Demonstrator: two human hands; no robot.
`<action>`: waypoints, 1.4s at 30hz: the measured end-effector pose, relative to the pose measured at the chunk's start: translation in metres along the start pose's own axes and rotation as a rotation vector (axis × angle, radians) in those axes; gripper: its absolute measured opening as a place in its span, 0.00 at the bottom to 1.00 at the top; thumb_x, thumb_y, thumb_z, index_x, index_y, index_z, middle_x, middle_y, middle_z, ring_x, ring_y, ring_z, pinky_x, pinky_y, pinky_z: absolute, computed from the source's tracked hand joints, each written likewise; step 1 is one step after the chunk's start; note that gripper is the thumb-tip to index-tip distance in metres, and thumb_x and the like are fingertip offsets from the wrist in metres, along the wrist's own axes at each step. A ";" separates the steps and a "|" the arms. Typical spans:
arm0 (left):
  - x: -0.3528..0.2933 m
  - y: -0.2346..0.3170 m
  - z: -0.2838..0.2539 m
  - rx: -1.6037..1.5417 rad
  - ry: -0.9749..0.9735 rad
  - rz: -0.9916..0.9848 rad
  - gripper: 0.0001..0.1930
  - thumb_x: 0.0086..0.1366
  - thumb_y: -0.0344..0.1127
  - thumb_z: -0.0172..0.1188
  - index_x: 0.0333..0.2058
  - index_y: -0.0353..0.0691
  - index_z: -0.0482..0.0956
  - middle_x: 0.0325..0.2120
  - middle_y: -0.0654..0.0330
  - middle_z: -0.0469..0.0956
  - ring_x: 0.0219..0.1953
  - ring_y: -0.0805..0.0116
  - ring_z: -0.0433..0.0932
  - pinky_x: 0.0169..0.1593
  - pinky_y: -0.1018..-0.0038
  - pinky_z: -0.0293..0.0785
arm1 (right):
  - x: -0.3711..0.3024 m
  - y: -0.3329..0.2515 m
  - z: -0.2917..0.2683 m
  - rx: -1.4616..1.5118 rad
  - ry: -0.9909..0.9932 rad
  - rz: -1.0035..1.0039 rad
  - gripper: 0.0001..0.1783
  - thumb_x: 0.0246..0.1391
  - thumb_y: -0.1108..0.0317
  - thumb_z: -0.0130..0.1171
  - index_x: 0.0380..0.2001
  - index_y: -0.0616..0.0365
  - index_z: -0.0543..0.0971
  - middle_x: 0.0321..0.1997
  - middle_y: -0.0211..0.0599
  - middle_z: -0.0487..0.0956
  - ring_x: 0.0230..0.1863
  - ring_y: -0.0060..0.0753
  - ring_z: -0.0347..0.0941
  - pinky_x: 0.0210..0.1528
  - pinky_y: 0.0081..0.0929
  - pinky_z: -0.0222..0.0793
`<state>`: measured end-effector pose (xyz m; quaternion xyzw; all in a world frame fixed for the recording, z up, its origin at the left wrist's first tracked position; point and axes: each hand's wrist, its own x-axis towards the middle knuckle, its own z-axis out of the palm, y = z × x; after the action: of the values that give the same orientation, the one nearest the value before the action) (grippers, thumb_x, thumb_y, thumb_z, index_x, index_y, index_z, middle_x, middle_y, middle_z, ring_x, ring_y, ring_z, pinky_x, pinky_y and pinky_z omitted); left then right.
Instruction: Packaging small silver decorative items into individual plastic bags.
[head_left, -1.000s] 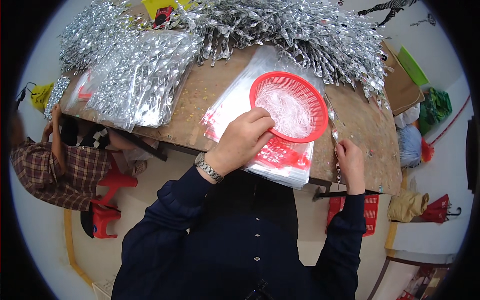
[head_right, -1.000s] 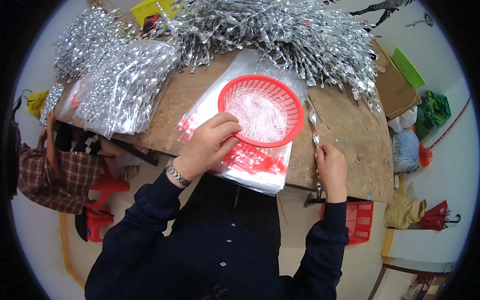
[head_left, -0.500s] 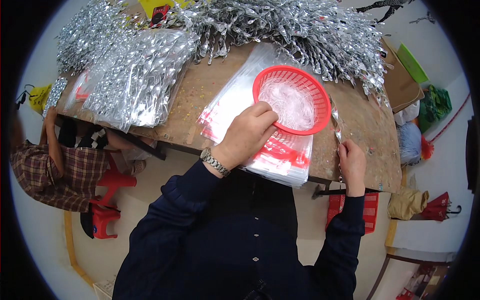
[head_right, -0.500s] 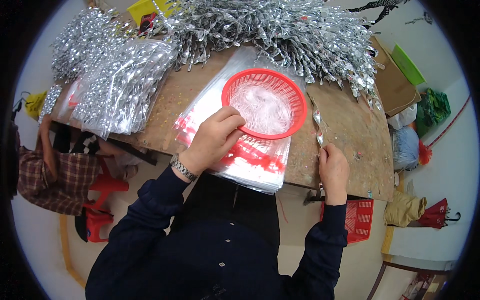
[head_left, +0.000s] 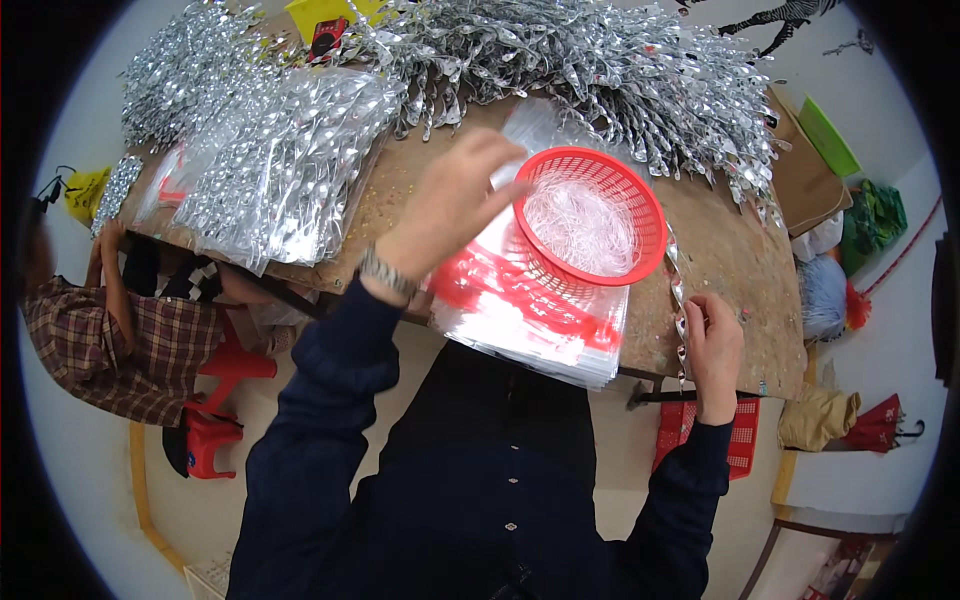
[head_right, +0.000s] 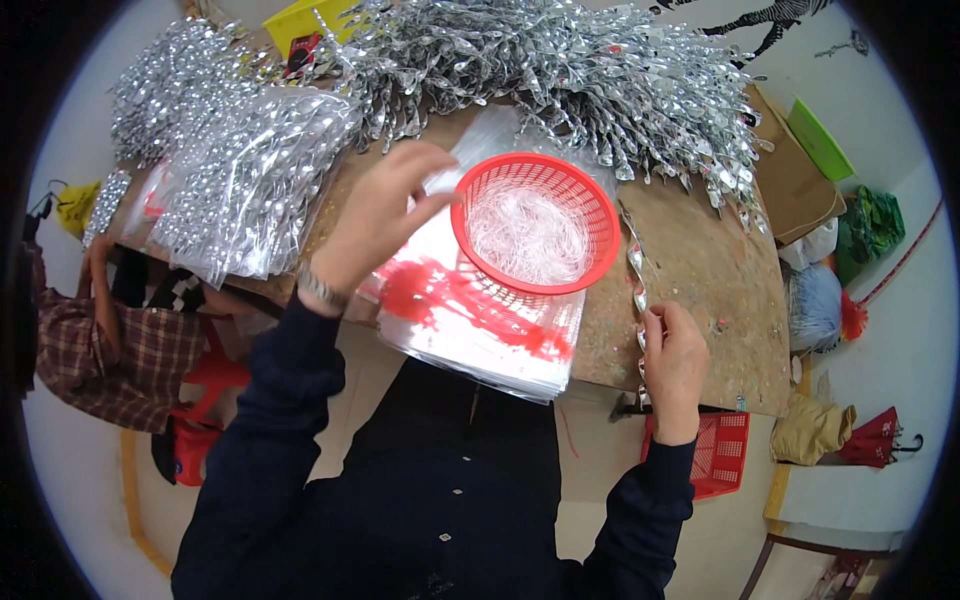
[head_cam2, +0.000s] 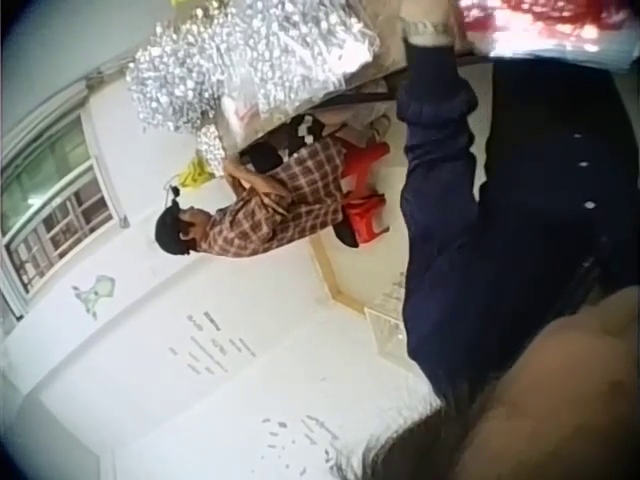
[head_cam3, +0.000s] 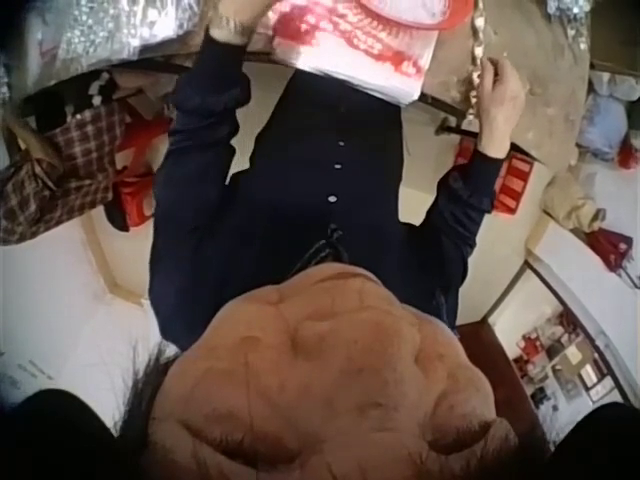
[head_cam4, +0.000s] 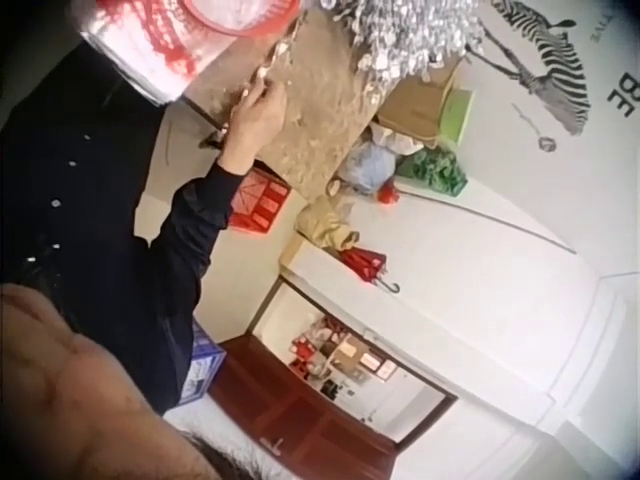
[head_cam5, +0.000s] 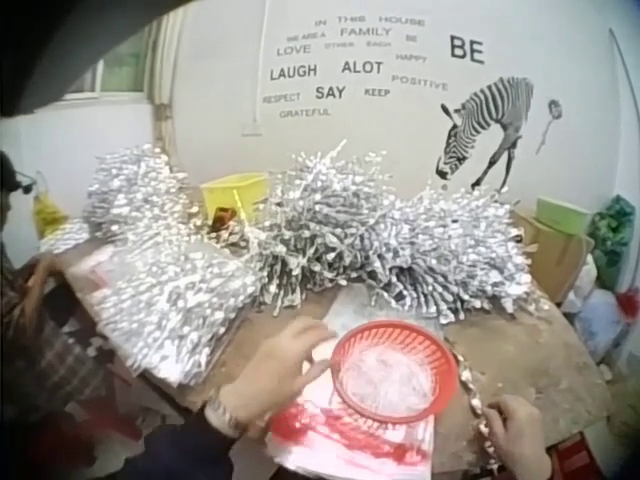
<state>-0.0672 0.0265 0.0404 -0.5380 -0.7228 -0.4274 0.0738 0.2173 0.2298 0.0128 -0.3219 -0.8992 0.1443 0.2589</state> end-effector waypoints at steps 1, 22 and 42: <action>0.014 -0.013 -0.001 0.000 0.004 0.004 0.18 0.59 0.41 0.60 0.45 0.38 0.74 0.41 0.51 0.74 0.39 0.53 0.77 0.42 0.65 0.74 | 0.000 -0.003 -0.002 0.000 -0.014 0.001 0.08 0.56 0.68 0.54 0.33 0.63 0.76 0.29 0.46 0.77 0.30 0.44 0.74 0.33 0.32 0.68; 0.173 -0.122 0.034 0.786 0.241 0.251 0.05 0.54 0.30 0.56 0.30 0.47 0.78 0.30 0.58 0.73 0.34 0.56 0.77 0.32 0.63 0.77 | -0.018 -0.041 -0.007 0.147 -0.099 -0.124 0.05 0.52 0.76 0.56 0.33 0.65 0.75 0.29 0.46 0.76 0.30 0.42 0.74 0.33 0.28 0.69; 0.028 0.022 -0.050 0.241 0.543 0.719 0.10 0.49 0.24 0.63 0.32 0.36 0.76 0.33 0.55 0.78 0.36 0.56 0.78 0.40 0.67 0.74 | -0.013 -0.081 -0.021 0.354 -0.059 -0.330 0.06 0.51 0.81 0.55 0.35 0.66 0.76 0.27 0.40 0.73 0.26 0.29 0.69 0.30 0.21 0.64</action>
<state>-0.0781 0.0128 0.0995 -0.6106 -0.4895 -0.4129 0.4659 0.1968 0.1622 0.0596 -0.1157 -0.9075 0.2649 0.3049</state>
